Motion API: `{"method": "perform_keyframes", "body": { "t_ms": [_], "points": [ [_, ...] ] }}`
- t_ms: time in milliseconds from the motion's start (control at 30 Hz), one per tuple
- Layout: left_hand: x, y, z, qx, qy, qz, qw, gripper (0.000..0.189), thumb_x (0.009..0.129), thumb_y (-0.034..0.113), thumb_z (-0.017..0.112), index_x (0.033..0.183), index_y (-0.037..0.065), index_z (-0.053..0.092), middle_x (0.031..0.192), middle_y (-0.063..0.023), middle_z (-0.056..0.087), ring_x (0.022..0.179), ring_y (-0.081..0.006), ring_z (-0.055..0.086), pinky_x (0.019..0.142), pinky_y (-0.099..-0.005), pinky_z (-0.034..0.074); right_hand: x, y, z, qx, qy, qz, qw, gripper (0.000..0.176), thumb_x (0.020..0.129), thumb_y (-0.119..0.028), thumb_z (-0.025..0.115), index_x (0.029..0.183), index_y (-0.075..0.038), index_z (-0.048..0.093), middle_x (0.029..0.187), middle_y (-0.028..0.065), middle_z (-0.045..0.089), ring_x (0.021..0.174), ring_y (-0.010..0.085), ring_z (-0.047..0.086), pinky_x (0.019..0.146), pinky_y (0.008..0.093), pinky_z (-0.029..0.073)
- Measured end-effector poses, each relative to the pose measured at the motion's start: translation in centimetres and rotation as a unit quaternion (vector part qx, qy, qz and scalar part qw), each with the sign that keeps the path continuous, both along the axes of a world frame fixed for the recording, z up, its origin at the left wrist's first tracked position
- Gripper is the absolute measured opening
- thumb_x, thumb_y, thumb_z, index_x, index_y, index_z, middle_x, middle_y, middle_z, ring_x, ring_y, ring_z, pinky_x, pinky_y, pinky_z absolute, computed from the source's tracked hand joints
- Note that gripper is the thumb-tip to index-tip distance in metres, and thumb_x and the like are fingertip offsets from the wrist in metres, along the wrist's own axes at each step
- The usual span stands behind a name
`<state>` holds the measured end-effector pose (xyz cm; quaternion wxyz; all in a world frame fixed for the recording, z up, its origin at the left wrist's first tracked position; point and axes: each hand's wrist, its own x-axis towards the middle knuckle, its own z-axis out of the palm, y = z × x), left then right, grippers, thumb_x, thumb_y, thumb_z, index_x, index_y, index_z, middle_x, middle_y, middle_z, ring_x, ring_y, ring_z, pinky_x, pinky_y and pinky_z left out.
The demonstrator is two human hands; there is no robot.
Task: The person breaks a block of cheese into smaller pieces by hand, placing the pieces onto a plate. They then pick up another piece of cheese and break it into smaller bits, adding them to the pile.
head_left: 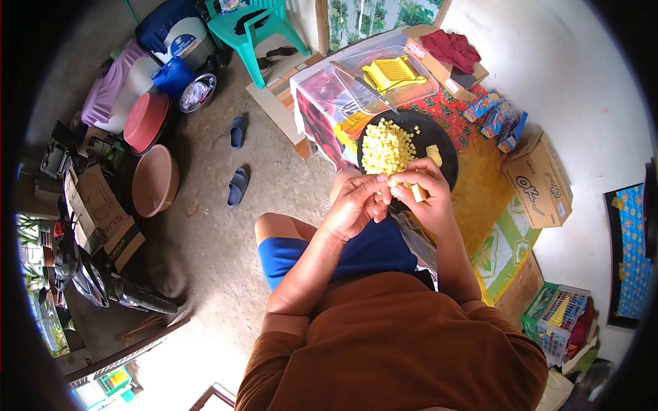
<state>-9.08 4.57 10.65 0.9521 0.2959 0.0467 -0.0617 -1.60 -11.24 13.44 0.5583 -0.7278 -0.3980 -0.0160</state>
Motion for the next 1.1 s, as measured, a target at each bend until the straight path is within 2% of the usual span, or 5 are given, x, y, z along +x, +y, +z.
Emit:
{"method": "perform_keyframes", "body": {
  "t_ms": [67, 267, 567, 767, 1100],
  "points": [
    [0.2, 0.2, -0.7, -0.001, 0.003, -0.011, 1.000, 0.038, 0.097, 0.037, 0.050, 0.103, 0.001, 0.059, 0.077, -0.0063, 0.060, 0.057, -0.0140, 0.054, 0.050, -0.0286, 0.046, 0.0, 0.1, 0.2, 0.003, -0.017, -0.003, 1.000, 0.021, 0.077, -0.004, 0.073, 0.097, -0.007, 0.070, 0.091, 0.0061, 0.055, 0.081, 0.0160, 0.057, 0.071, 0.0279, 0.047],
    [0.7, -0.3, 0.5, -0.039, 0.027, 0.040, 0.998, 0.061, 0.097, 0.053, 0.035, 0.124, 0.000, 0.048, 0.107, -0.0133, 0.059, 0.089, -0.0188, 0.060, 0.083, -0.0315, 0.050, -0.4, 0.5, 0.0, 0.001, 0.014, -0.015, 1.000, 0.021, 0.077, -0.003, 0.072, 0.097, -0.007, 0.070, 0.092, 0.0066, 0.056, 0.081, 0.0174, 0.059, 0.072, 0.0293, 0.049],
    [0.5, -0.5, 1.4, -0.088, 0.008, 0.086, 0.992, 0.070, 0.095, 0.052, 0.044, 0.138, -0.001, 0.028, 0.117, -0.0186, 0.057, 0.099, -0.0205, 0.060, 0.085, -0.0337, 0.050, -0.8, 1.6, -1.0, -0.029, -0.036, -0.030, 0.998, 0.021, 0.079, -0.004, 0.071, 0.099, -0.008, 0.068, 0.096, 0.0075, 0.059, 0.088, 0.0221, 0.064, 0.073, 0.0323, 0.052],
    [0.1, -0.6, 0.8, -0.084, -0.015, 0.048, 0.995, 0.075, 0.093, 0.054, 0.046, 0.140, -0.001, 0.025, 0.123, -0.0197, 0.053, 0.102, -0.0198, 0.057, 0.088, -0.0339, 0.048, -0.8, 1.7, -1.0, -0.021, -0.035, -0.066, 0.997, 0.021, 0.078, -0.006, 0.072, 0.099, -0.009, 0.068, 0.095, 0.0082, 0.058, 0.086, 0.0226, 0.064, 0.072, 0.0318, 0.052],
    [-0.1, -0.7, 1.4, -0.045, -0.026, 0.085, 0.995, 0.075, 0.092, 0.061, 0.042, 0.143, 0.009, 0.023, 0.139, -0.0185, 0.041, 0.114, -0.0211, 0.051, 0.097, -0.0357, 0.042, -0.8, 2.1, -1.2, -0.002, -0.035, -0.054, 0.998, 0.021, 0.076, -0.004, 0.073, 0.096, -0.007, 0.068, 0.087, 0.0086, 0.059, 0.080, 0.0224, 0.061, 0.069, 0.0315, 0.050]
  ]
}}
